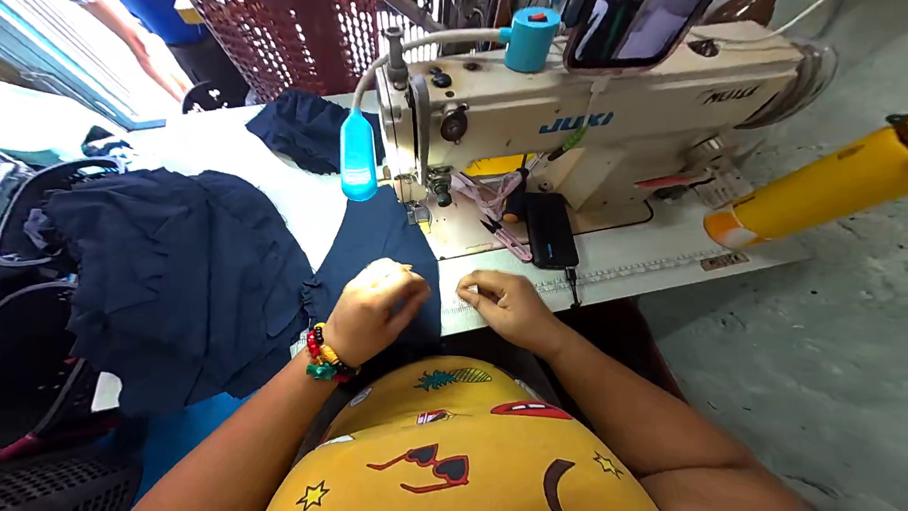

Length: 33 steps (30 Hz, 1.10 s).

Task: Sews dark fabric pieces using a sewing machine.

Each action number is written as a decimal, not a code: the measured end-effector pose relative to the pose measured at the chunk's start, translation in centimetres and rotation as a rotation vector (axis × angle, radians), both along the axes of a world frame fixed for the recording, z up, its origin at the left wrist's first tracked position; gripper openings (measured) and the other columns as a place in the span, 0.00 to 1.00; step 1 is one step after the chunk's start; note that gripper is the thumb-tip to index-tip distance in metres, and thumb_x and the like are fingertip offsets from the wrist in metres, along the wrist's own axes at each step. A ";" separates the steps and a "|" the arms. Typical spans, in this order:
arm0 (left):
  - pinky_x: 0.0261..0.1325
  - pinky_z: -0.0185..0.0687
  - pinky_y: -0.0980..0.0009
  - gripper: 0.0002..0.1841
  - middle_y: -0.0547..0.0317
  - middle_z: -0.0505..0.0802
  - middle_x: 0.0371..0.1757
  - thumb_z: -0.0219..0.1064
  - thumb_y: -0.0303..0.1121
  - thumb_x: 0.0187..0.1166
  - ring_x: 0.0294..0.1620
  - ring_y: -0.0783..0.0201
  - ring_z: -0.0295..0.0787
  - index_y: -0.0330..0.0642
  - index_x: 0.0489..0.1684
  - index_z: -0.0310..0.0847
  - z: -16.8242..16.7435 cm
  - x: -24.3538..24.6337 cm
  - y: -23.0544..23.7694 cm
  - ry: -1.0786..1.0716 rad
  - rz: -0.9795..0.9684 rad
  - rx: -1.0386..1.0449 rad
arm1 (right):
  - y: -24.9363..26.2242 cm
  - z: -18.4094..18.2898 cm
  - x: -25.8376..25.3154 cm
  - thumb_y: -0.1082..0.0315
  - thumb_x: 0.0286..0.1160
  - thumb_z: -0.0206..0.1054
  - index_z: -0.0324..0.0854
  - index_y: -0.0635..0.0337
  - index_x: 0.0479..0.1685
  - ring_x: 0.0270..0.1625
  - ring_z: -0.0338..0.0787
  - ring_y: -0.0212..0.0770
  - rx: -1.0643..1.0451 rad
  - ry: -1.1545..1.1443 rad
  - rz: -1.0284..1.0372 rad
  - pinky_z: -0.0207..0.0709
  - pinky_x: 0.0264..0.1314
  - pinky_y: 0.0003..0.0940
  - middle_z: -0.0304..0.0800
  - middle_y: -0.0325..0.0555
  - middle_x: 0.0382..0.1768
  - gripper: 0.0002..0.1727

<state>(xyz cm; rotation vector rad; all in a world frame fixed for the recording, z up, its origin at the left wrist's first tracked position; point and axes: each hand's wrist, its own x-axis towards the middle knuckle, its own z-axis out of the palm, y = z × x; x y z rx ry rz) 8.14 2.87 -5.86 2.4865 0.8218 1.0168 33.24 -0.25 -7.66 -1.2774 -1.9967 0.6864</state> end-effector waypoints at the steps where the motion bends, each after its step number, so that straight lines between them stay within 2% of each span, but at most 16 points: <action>1: 0.59 0.84 0.65 0.09 0.58 0.93 0.38 0.65 0.32 0.80 0.47 0.65 0.89 0.38 0.37 0.90 0.3 -0.3 0.1 -0.036 0.028 -0.024 | 0.8 0.0 0.5 0.66 0.80 0.63 0.92 0.58 0.43 0.34 0.91 0.42 0.132 -0.158 -0.061 0.85 0.36 0.42 0.92 0.45 0.33 0.11; 2: 0.56 0.83 0.68 0.08 0.59 0.92 0.37 0.66 0.32 0.79 0.45 0.67 0.88 0.38 0.38 0.90 0.6 -0.7 0.2 -0.079 0.050 -0.054 | 1.6 -0.1 1.2 0.67 0.79 0.64 0.91 0.61 0.43 0.40 0.93 0.52 0.219 -0.299 -0.117 0.87 0.40 0.52 0.92 0.52 0.37 0.10; 4: 0.49 0.81 0.74 0.07 0.64 0.90 0.34 0.69 0.32 0.77 0.40 0.74 0.85 0.38 0.38 0.91 1.3 -1.3 0.0 -0.171 0.081 -0.116 | 3.4 -0.3 2.3 0.69 0.79 0.67 0.89 0.67 0.48 0.57 0.89 0.67 0.195 -0.486 -0.204 0.83 0.54 0.65 0.90 0.65 0.49 0.10; 6: 0.46 0.81 0.77 0.06 0.67 0.89 0.32 0.71 0.31 0.76 0.37 0.77 0.83 0.39 0.38 0.91 1.7 -1.9 -0.2 -0.235 0.091 -0.150 | 4.6 -0.7 2.9 0.70 0.81 0.67 0.86 0.70 0.57 0.66 0.85 0.70 0.100 -0.584 -0.259 0.81 0.61 0.67 0.87 0.68 0.59 0.14; 8: 0.43 0.78 0.79 0.05 0.68 0.88 0.31 0.71 0.31 0.75 0.35 0.77 0.81 0.39 0.38 0.91 1.8 -2.2 -0.5 -0.257 0.106 -0.150 | 5.1 -1.0 2.9 0.71 0.84 0.62 0.84 0.71 0.60 0.62 0.88 0.70 0.073 -0.652 -0.281 0.83 0.56 0.65 0.89 0.69 0.54 0.14; 10: 0.42 0.76 0.79 0.05 0.68 0.87 0.30 0.71 0.31 0.75 0.34 0.77 0.79 0.39 0.38 0.91 2.0 -2.4 -0.9 -0.261 0.124 -0.144 | 5.5 -0.9 2.7 0.76 0.82 0.61 0.84 0.73 0.59 0.58 0.89 0.71 0.079 -0.690 -0.291 0.84 0.51 0.64 0.90 0.70 0.49 0.14; 12: 0.43 0.77 0.80 0.05 0.68 0.87 0.31 0.71 0.30 0.75 0.35 0.78 0.79 0.38 0.39 0.90 2.3 -2.6 -1.2 -0.268 0.132 -0.145 | 5.5 -0.3 2.4 0.79 0.79 0.61 0.85 0.74 0.56 0.58 0.90 0.71 0.079 -0.643 -0.301 0.83 0.52 0.65 0.90 0.72 0.51 0.13; 14: 0.43 0.76 0.81 0.05 0.67 0.88 0.33 0.71 0.29 0.75 0.35 0.78 0.79 0.38 0.40 0.90 2.6 -2.7 -1.4 -0.295 0.138 -0.157 | 4.7 0.6 2.0 0.78 0.80 0.59 0.84 0.72 0.59 0.59 0.89 0.69 0.043 -0.445 -0.293 0.83 0.57 0.65 0.88 0.71 0.56 0.14; 15: 0.43 0.76 0.81 0.05 0.67 0.88 0.34 0.71 0.29 0.75 0.36 0.78 0.79 0.38 0.41 0.90 2.8 -2.8 -1.6 -0.304 0.145 -0.159 | 4.1 1.0 1.7 0.75 0.82 0.58 0.83 0.70 0.62 0.55 0.90 0.66 0.015 -0.324 -0.281 0.83 0.55 0.63 0.88 0.68 0.56 0.15; 18: 0.44 0.76 0.81 0.05 0.67 0.88 0.34 0.71 0.29 0.74 0.36 0.79 0.79 0.38 0.41 0.90 2.8 -2.8 -1.8 -0.318 0.163 -0.156 | 2.5 1.7 -0.1 0.65 0.87 0.56 0.82 0.64 0.61 0.36 0.87 0.47 -0.088 0.009 -0.183 0.82 0.39 0.47 0.88 0.54 0.41 0.16; 20: 0.43 0.75 0.81 0.06 0.67 0.87 0.32 0.72 0.30 0.75 0.35 0.79 0.78 0.37 0.42 0.90 2.7 -2.7 -1.9 -0.305 0.184 -0.149 | 1.3 2.3 -1.9 0.60 0.84 0.63 0.84 0.59 0.60 0.34 0.83 0.39 -0.164 0.130 -0.088 0.80 0.37 0.40 0.86 0.46 0.39 0.16; 23: 0.41 0.74 0.82 0.07 0.66 0.86 0.31 0.72 0.30 0.75 0.34 0.78 0.77 0.37 0.41 0.90 2.6 -2.4 -2.0 -0.282 0.195 -0.130 | -0.2 3.4 -4.3 0.59 0.78 0.68 0.86 0.56 0.54 0.32 0.82 0.34 -0.195 0.123 -0.012 0.78 0.35 0.36 0.84 0.40 0.34 0.13; 26: 0.41 0.72 0.81 0.06 0.67 0.85 0.30 0.72 0.30 0.74 0.34 0.78 0.76 0.37 0.41 0.90 2.6 -2.1 -2.2 -0.273 0.189 -0.112 | -0.7 4.3 -5.7 0.57 0.77 0.68 0.85 0.52 0.48 0.30 0.81 0.31 -0.185 0.098 -0.002 0.77 0.31 0.33 0.83 0.36 0.30 0.11; 33: 0.41 0.76 0.81 0.05 0.67 0.87 0.33 0.74 0.29 0.75 0.35 0.78 0.79 0.39 0.41 0.89 2.0 -1.9 -2.6 -0.362 0.171 -0.132 | -1.0 4.5 -7.0 0.57 0.80 0.65 0.81 0.51 0.47 0.26 0.77 0.26 -0.080 0.169 -0.042 0.72 0.26 0.25 0.79 0.32 0.27 0.09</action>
